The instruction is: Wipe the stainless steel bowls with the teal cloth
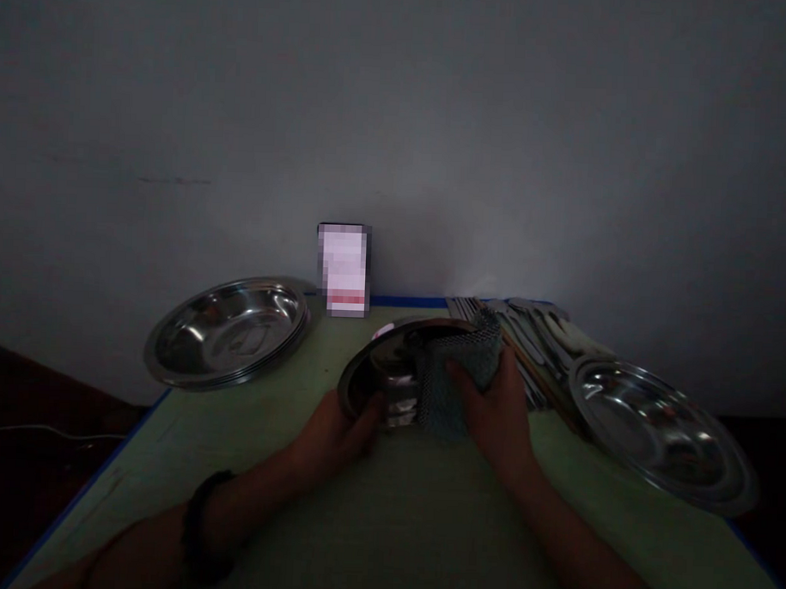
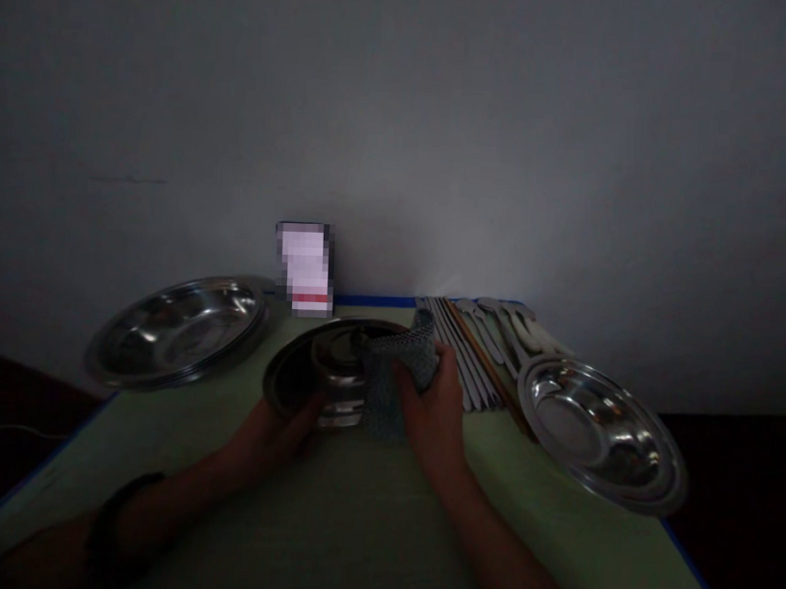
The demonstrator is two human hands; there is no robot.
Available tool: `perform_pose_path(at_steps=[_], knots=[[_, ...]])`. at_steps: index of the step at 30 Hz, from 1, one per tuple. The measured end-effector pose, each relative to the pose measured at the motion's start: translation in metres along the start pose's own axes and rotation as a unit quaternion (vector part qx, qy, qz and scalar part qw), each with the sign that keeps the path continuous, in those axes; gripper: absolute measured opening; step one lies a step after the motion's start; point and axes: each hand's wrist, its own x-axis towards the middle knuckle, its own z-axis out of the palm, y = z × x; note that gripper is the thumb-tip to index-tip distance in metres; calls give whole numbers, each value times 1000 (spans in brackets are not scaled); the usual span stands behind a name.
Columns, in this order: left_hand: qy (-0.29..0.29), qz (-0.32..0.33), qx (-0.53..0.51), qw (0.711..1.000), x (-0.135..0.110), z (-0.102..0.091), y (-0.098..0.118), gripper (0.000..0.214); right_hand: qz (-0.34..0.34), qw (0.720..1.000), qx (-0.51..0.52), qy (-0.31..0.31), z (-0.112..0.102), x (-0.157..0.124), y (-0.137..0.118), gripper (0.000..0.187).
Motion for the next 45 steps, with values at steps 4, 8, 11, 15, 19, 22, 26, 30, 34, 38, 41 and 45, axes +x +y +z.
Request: perform_pose_path(at_steps=[4, 8, 11, 15, 19, 22, 26, 30, 34, 38, 41, 45], knots=[[-3, -28, -5, 1000, 0, 1, 0, 35, -27, 999, -31, -21, 2, -2, 6, 22], [25, -58, -57, 996, 2, 0, 4, 27, -60, 995, -61, -48, 0, 3, 7, 27], [25, -76, -93, 993, 3, -1, 4, 23, -87, 992, -88, -25, -7, 8, 2, 29], [13, -70, -110, 991, 4, -1, 2, 20, -75, 996, -49, 29, -17, 16, -3, 25], [5, -97, -127, 987, 5, -3, 5, 19, -5, 994, 94, 49, -18, 21, 2, 34], [16, -128, -153, 980, 7, -3, 5, 18, -20, 994, 91, 56, -19, 22, 7, 30], [31, -142, -193, 970, 10, -2, 2, 15, -179, 977, 10, 112, -29, 22, 2, 21], [29, -151, -203, 967, 12, -4, 3, 15, -374, 920, -110, 35, -34, 21, -7, 21], [31, -142, -236, 961, 15, -7, 4, 16, -398, 893, -195, -70, -24, 15, -3, 27], [32, -140, -241, 960, 17, -7, 3, 18, -331, 924, -188, -18, -12, 8, 4, 32], [31, -136, -242, 960, 15, -6, 2, 18, -206, 973, -105, 13, -6, 3, 4, 42], [38, -143, -212, 966, 12, -4, 2, 13, -38, 996, 0, -84, -4, -1, 0, 38]])
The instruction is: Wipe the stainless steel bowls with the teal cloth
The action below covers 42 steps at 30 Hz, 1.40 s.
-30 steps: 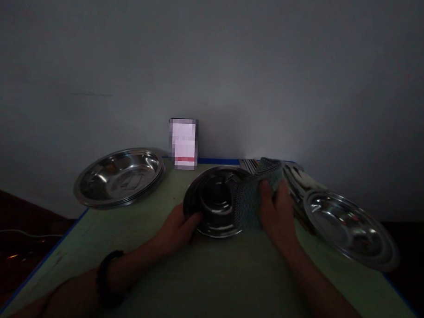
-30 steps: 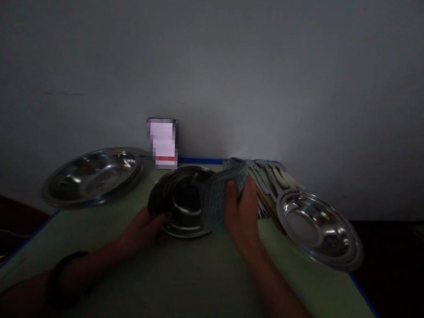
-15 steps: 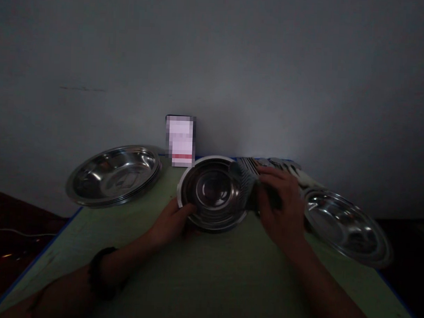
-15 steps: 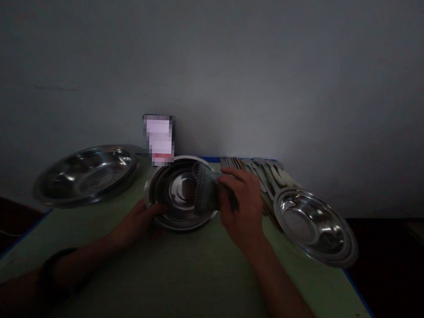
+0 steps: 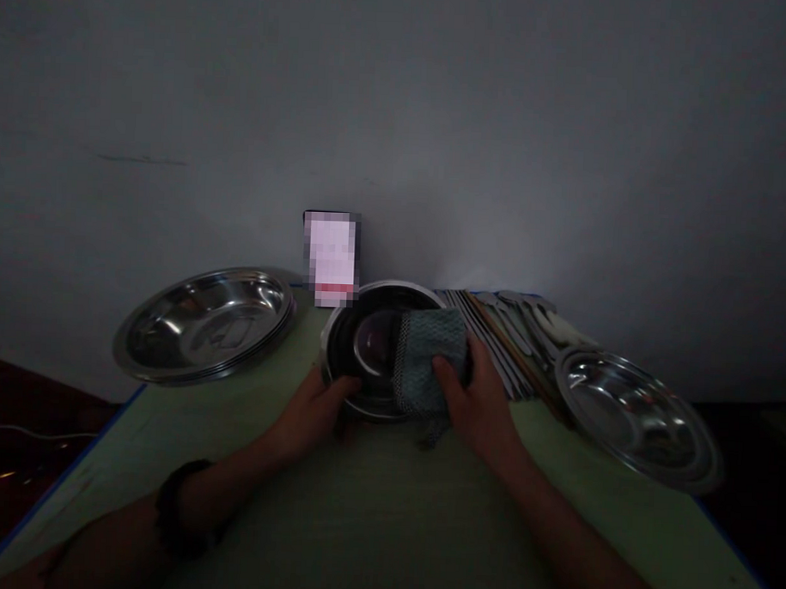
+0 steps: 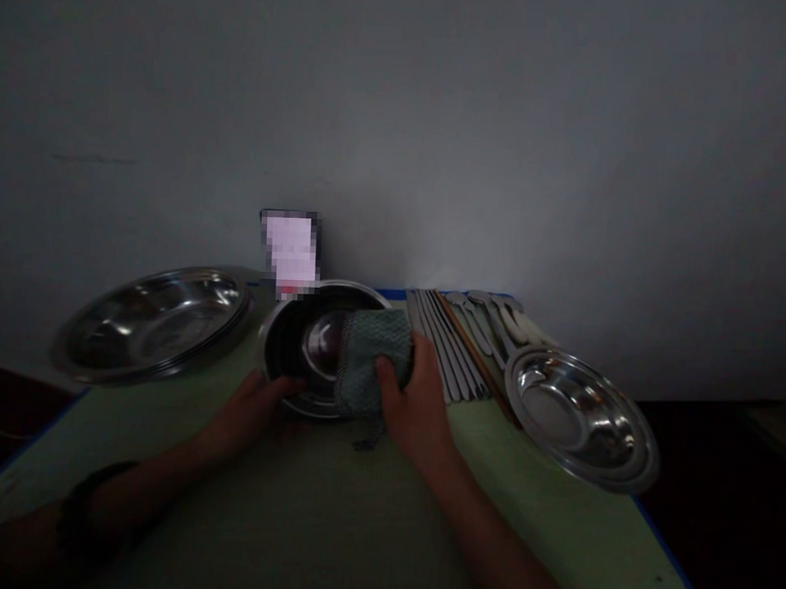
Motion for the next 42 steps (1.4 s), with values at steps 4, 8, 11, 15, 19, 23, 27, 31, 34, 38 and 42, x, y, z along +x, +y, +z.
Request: perform_pose_path(at_steps=[4, 8, 11, 15, 19, 23, 27, 31, 34, 38, 42], knots=[[-5, 33, 27, 999, -5, 2, 1, 19, 77, 984, 139, -83, -4, 0, -4, 37], [-10, 59, 70, 996, -8, 2, 0, 23, 131, 975, 169, -67, -8, 4, -4, 50], [-15, 88, 106, 990, -9, 1, -4, 23, 126, 973, 184, -59, -7, 3, -1, 48], [-23, 115, 141, 983, -8, 0, -7, 25, 108, 976, 186, -36, -8, 2, 1, 50], [-26, 118, 149, 981, -10, 1, -5, 25, 84, 996, 6, -10, -14, 6, -4, 39], [-42, 116, 130, 984, -14, 4, -2, 33, 77, 995, -56, -3, -11, 4, -8, 37], [-85, 114, 84, 986, -16, 11, -1, 40, 120, 992, 28, 13, 7, -8, -6, 36], [-90, 62, 52, 993, -13, 14, -5, 41, 113, 992, 44, 25, 10, -9, -4, 32], [-87, 25, 43, 995, -12, 13, -4, 47, 61, 996, -15, 58, -5, 0, -7, 27], [-52, 31, 69, 996, -15, 12, 2, 44, -2, 993, -94, 74, -26, 11, -13, 24], [-2, 55, 146, 988, -16, 11, 5, 37, -44, 990, -122, 55, -29, 11, -12, 22]])
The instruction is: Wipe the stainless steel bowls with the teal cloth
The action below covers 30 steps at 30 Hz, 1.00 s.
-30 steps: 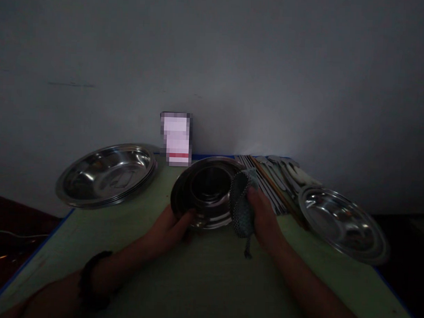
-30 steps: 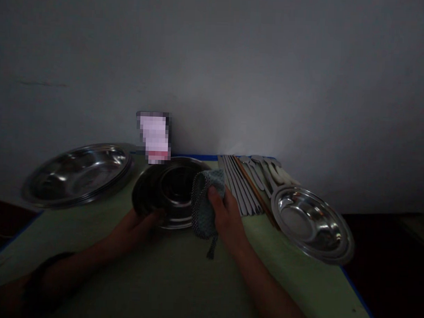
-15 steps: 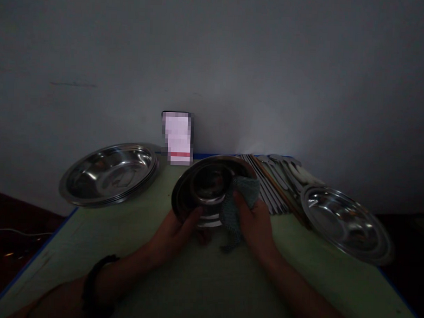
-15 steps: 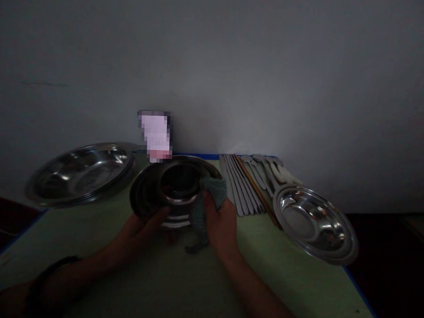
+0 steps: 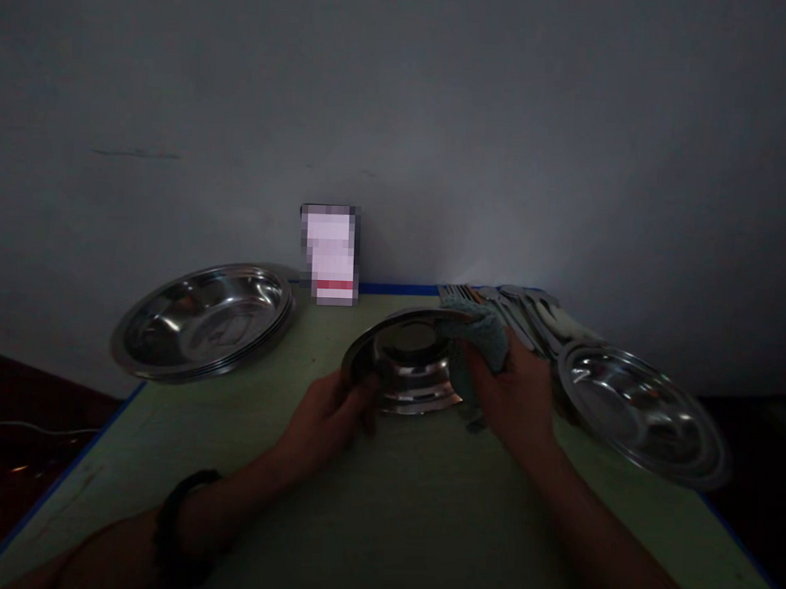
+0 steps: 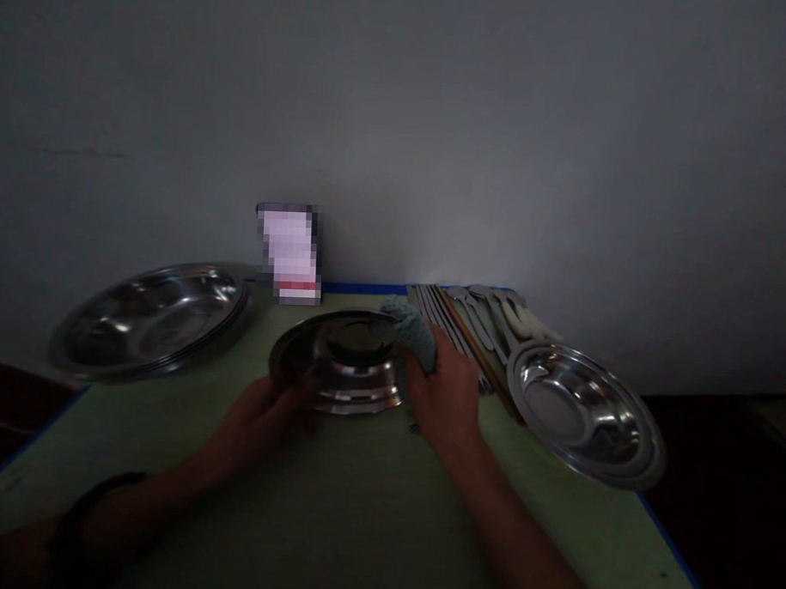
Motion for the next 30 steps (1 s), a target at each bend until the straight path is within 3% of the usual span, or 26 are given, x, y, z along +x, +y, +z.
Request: perform_pose_path(at_steps=[4, 11, 16, 21, 30], knots=[[-30, 9, 9, 999, 3, -2, -3, 39, -5, 999, 45, 10, 13, -11, 0, 24], [-76, 2, -132, 988, 7, -1, -2, 30, 99, 984, 144, -25, 34, -26, -7, 25], [-96, -32, -140, 985, 4, 0, -1, 37, 58, 994, 92, -16, 19, -14, -4, 21], [-81, -9, -135, 988, 2, 2, -6, 54, -12, 999, 42, -4, 3, -5, -2, 19], [-87, -36, -135, 986, 6, -2, -6, 29, 40, 995, 88, -38, 23, -21, -2, 23]])
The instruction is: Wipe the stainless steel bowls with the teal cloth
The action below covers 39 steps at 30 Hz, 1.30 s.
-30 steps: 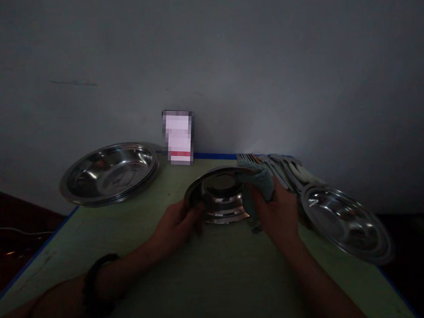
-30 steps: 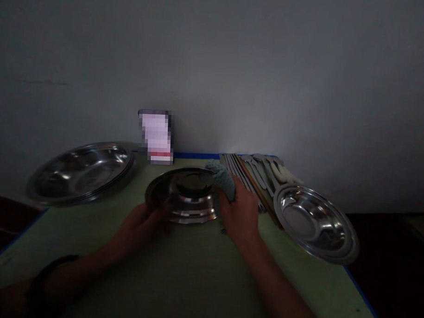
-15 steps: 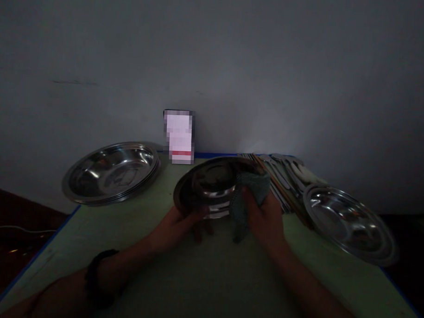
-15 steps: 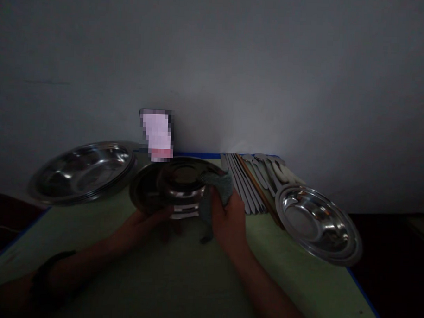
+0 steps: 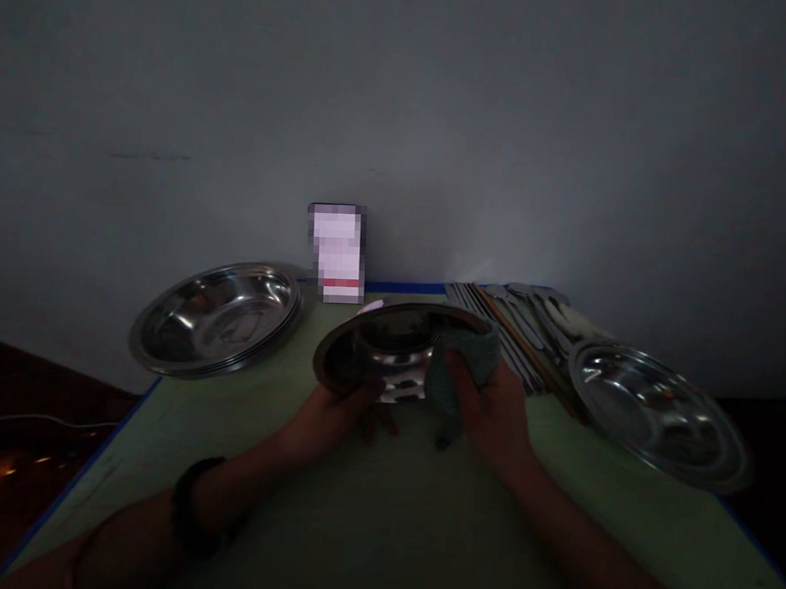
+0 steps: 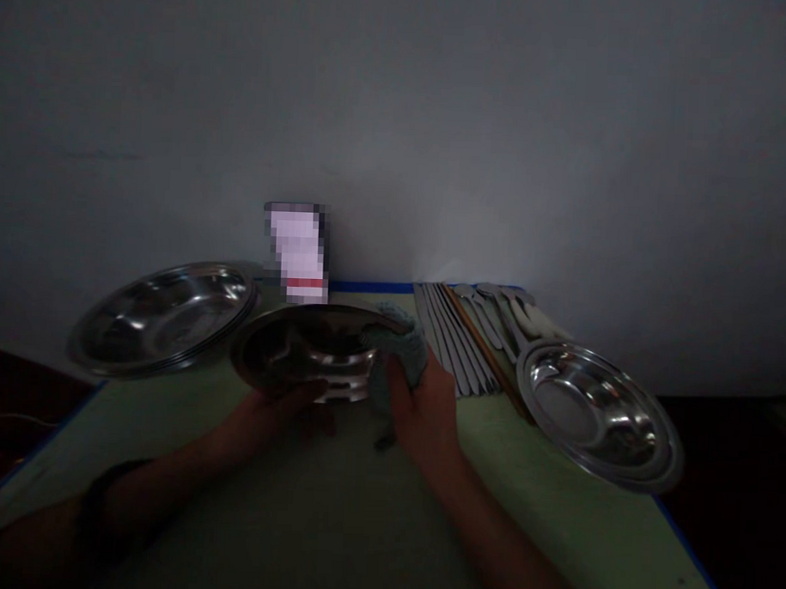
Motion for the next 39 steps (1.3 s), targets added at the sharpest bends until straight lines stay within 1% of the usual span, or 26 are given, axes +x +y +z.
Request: perform_pose_path(at_steps=[4, 7, 10, 12, 16, 19, 22, 24, 26, 28, 29, 31, 34, 36, 39], knots=[[-2, -9, -24, 1000, 3, -1, -1, 29, 30, 999, 24, -15, 8, -4, 4, 26], [-19, -29, -35, 999, 4, -1, -1, 35, 26, 999, 25, 2, 11, 0, 9, 24], [-30, -30, -54, 998, 6, -1, -1, 42, 24, 999, 16, 13, 15, 8, 15, 25], [-4, -25, -60, 998, 9, -1, -1, 42, 27, 999, 16, 3, 20, 14, 19, 27], [71, 7, 2, 997, 15, -3, -3, 34, 34, 999, 20, -16, 28, 24, 22, 31], [89, 34, 18, 995, 16, -5, -3, 29, 38, 999, 29, -21, 29, 25, 23, 32], [105, 50, 28, 993, 14, -7, -1, 30, 44, 998, 32, -22, 28, 23, 23, 32], [136, 85, 60, 985, 14, -10, 0, 33, 45, 998, 32, -21, 27, 22, 23, 32], [159, 143, 111, 971, 13, -13, 0, 36, 40, 999, 28, -18, 27, 21, 24, 30], [154, 191, 153, 957, 13, -15, -1, 37, 36, 999, 21, -14, 27, 20, 24, 29], [144, 197, 162, 956, 12, -15, -2, 36, 37, 999, 19, -11, 27, 20, 24, 29], [120, 167, 155, 966, 12, -15, -3, 32, 42, 999, 22, -8, 27, 20, 23, 29], [74, 92, 124, 985, 12, -15, -4, 26, 48, 998, 31, -9, 26, 20, 21, 30], [45, 78, 117, 989, 12, -14, -3, 27, 52, 998, 33, -8, 26, 20, 21, 31], [27, 82, 105, 991, 12, -14, -1, 29, 57, 998, 32, -9, 27, 20, 22, 32]])
